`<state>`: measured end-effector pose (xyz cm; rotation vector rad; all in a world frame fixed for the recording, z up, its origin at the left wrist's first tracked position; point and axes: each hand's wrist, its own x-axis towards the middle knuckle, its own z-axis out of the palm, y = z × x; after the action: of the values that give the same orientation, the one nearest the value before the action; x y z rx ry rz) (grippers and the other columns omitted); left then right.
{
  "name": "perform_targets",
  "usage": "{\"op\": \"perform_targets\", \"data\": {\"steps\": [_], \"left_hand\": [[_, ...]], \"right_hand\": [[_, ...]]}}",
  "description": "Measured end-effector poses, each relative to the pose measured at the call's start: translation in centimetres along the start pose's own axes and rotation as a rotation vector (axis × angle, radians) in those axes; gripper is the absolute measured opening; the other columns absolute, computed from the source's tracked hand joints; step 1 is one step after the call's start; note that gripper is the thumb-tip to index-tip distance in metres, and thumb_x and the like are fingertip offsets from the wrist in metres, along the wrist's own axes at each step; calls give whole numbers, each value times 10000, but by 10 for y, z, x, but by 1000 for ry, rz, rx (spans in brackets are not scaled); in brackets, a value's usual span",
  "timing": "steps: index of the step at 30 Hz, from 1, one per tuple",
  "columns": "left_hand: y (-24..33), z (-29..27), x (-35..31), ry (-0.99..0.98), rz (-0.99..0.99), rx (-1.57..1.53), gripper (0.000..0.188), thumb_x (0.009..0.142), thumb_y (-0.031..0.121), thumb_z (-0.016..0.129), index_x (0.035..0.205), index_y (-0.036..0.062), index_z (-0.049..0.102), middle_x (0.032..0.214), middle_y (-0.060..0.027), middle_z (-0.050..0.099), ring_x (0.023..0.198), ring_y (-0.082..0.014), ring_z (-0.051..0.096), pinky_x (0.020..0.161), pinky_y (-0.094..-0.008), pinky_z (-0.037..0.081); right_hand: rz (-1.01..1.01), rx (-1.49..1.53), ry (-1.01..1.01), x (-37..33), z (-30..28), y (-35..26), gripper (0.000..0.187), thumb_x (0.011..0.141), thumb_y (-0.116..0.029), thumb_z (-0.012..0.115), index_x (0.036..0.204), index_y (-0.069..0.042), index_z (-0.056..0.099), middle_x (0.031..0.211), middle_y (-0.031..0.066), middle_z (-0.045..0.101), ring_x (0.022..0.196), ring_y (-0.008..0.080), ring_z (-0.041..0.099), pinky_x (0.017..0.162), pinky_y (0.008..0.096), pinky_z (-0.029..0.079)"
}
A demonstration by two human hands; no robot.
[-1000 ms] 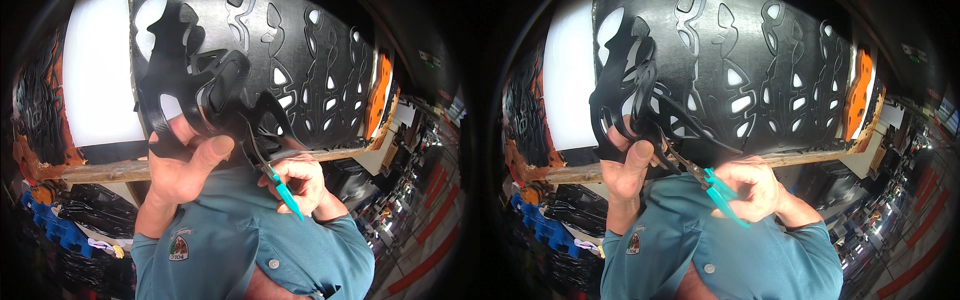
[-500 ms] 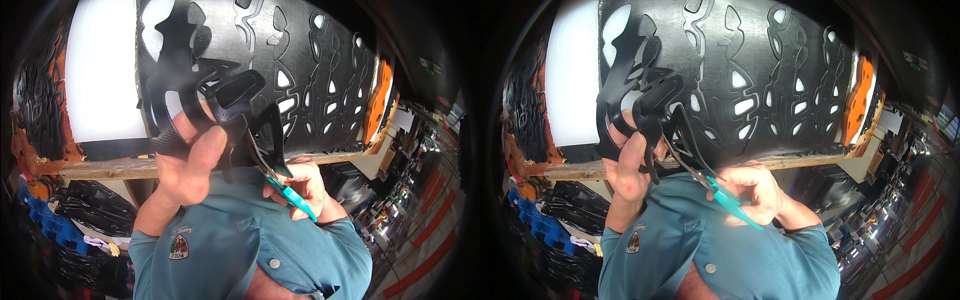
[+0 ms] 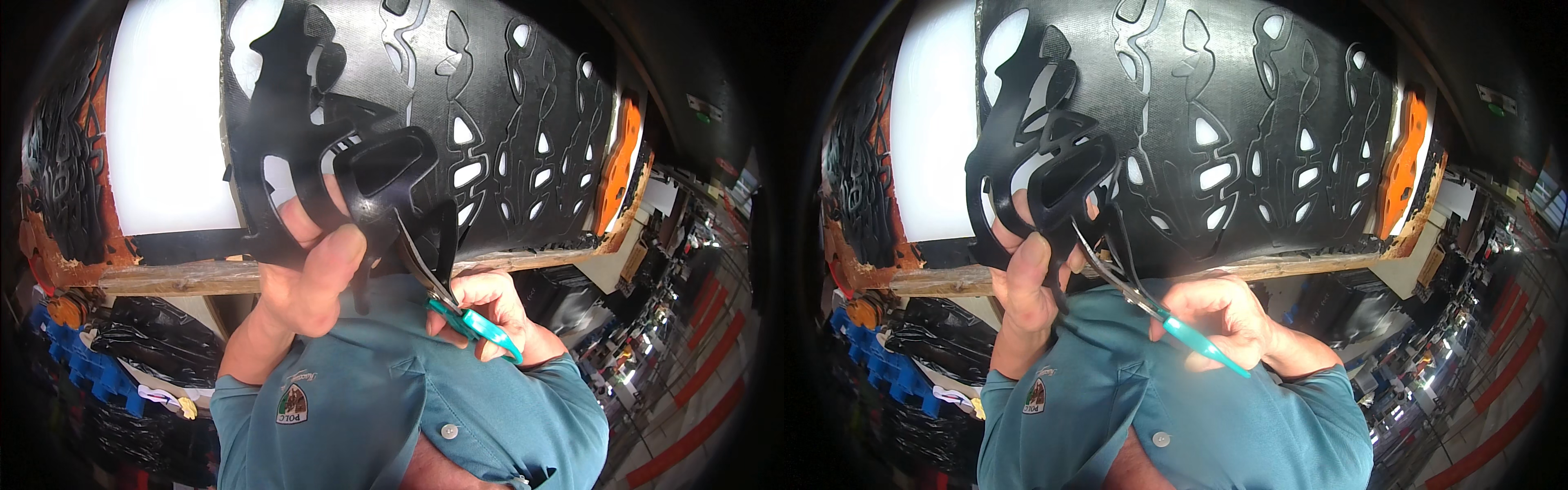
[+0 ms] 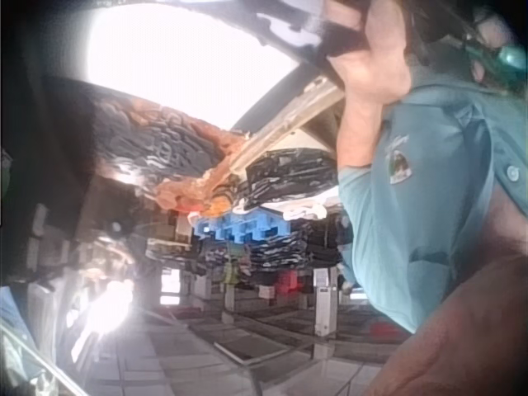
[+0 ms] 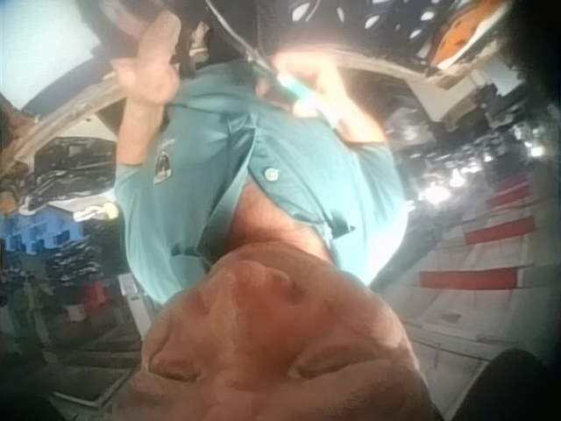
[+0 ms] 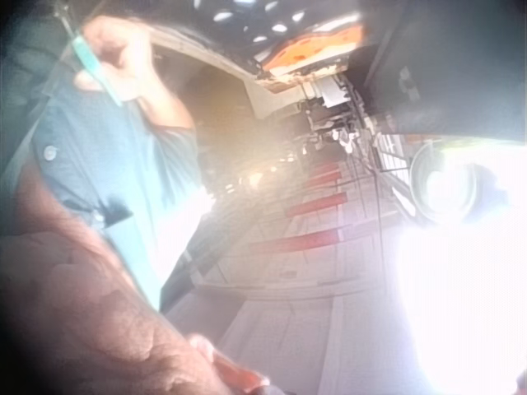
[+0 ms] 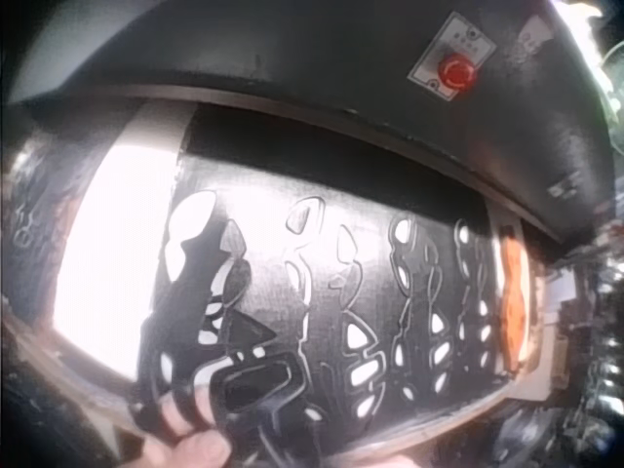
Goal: The person trims a black perforated mask using green-handled scissors, then places the trimmed pieces into a black plastic bag. They also handle an orange mask and a black sheet, moving them on the workbench.
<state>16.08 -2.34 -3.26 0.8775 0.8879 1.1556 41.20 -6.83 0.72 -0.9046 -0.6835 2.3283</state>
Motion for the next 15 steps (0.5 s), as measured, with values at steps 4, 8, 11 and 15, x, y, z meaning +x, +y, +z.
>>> {"op": "perform_targets", "data": {"steps": [4,8,11,15], "left_hand": [[4,0,-1,23,-93,-69,532,986,314,549,1353,-71,575,1187,-178,702,814,-155,634,623,-242,473],[5,1,1,32,-103,-59,571,972,349,607,1361,-68,570,1212,-184,699,964,-214,686,767,-303,560],[5,3,2,51,-116,-75,599,963,361,642,1372,-69,561,1218,-193,699,1087,-265,701,910,-375,600],[4,4,4,28,-90,-118,611,960,358,647,1379,-77,559,1227,-202,698,1120,-274,707,938,-387,615]], "right_hand": [[-21,41,-13,3,5,3,446,882,-284,773,1107,92,690,904,65,702,761,90,597,670,250,470],[-21,110,14,6,12,7,476,864,-300,792,1093,100,675,897,69,697,756,87,593,670,251,474],[-11,28,-3,6,12,7,404,893,-251,784,1095,84,679,844,49,687,741,79,598,667,248,484],[-24,-37,10,4,12,6,353,908,-220,788,1088,67,688,821,42,694,729,78,607,668,253,499]]}}
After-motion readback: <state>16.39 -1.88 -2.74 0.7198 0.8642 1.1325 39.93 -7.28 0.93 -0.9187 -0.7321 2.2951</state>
